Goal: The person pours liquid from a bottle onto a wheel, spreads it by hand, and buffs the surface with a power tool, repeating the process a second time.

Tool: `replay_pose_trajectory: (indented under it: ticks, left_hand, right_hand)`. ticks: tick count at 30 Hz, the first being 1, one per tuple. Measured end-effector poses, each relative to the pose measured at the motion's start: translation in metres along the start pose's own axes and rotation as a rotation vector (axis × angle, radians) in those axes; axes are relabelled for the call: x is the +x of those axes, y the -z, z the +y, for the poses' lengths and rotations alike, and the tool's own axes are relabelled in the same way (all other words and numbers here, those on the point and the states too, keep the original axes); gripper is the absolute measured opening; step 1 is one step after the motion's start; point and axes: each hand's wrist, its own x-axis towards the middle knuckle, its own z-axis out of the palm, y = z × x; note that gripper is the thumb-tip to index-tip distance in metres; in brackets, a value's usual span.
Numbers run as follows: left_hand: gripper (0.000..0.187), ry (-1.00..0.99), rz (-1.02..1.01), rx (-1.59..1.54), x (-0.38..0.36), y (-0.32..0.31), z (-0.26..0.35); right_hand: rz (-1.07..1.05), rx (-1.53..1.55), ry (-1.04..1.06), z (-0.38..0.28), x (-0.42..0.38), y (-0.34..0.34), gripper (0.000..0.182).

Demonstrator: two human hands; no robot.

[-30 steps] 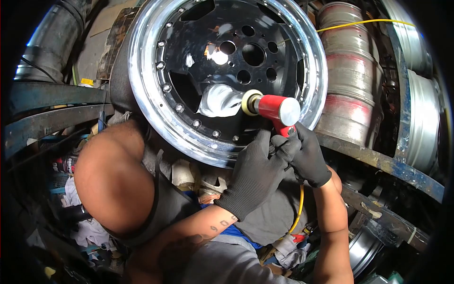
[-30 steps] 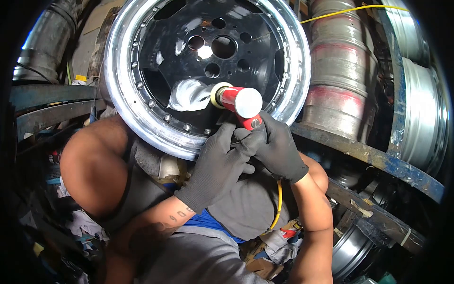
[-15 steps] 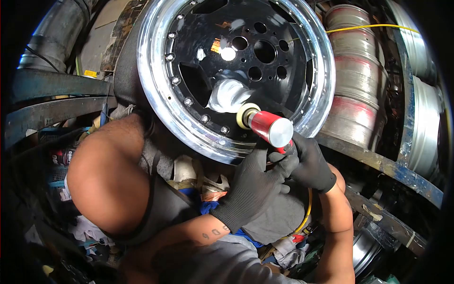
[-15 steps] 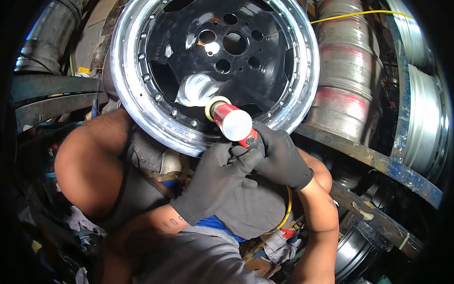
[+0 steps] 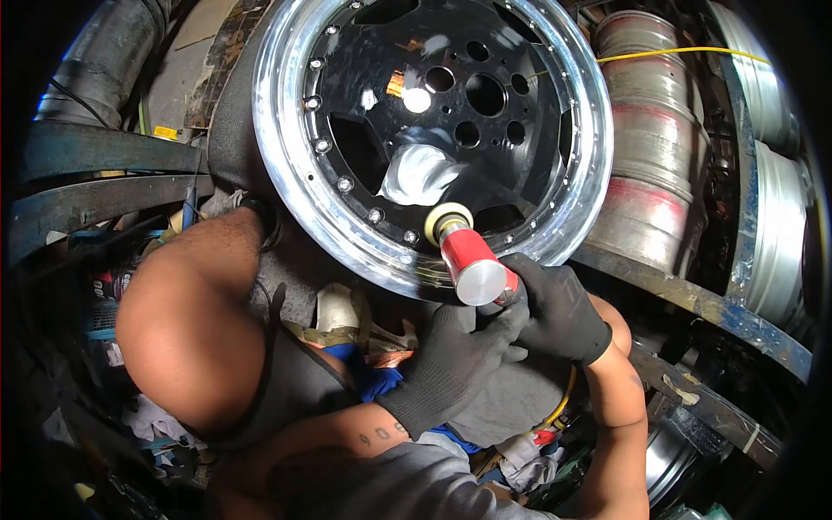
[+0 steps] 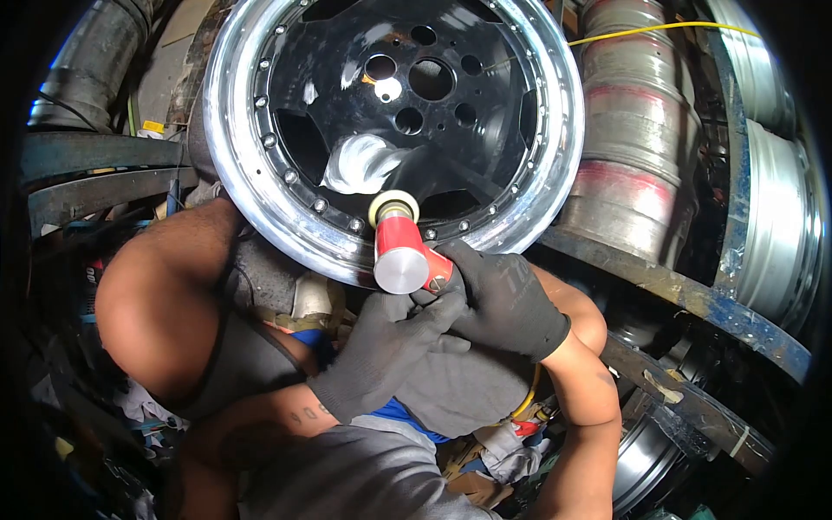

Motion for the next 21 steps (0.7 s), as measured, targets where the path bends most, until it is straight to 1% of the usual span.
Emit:
replay_pose_trajectory:
  ticks: [4,6,7,10,11,14,18,21]
  left_hand:
    - [0.044,0.014,-0.029,0.128,0.012,-0.001,0.003]
    - [0.048,-0.050,0.019,0.211,0.015,-0.006,0.010]
    - [0.051,-0.083,0.044,0.254,0.017,-0.008,0.013]
    - [0.052,-0.231,0.062,0.338,0.028,-0.008,0.013]
    - [0.052,-0.233,0.074,0.428,0.033,-0.005,0.014]
    - [0.053,-0.288,0.055,0.441,0.039,-0.004,0.021]
    - [0.052,-0.275,0.067,0.448,0.039,-0.004,0.026]
    - [0.052,-0.236,0.094,0.512,0.035,-0.005,0.034]
  right_hand:
    - [0.085,0.093,-0.041,0.006,0.002,-0.001,0.047]
    - [0.143,0.150,-0.088,0.008,0.006,-0.002,0.046]
    - [0.137,0.207,-0.144,0.012,0.006,-0.003,0.046]
    - [0.176,0.261,-0.211,0.013,0.012,0.001,0.047]
    - [0.190,0.349,-0.208,0.008,0.016,0.002,0.030]
    - [0.146,0.591,-0.415,0.013,0.019,0.007,0.044]
    - [0.121,0.534,-0.395,0.006,0.025,0.015,0.044]
    - [0.140,0.481,-0.329,0.004,0.027,0.014,0.044]
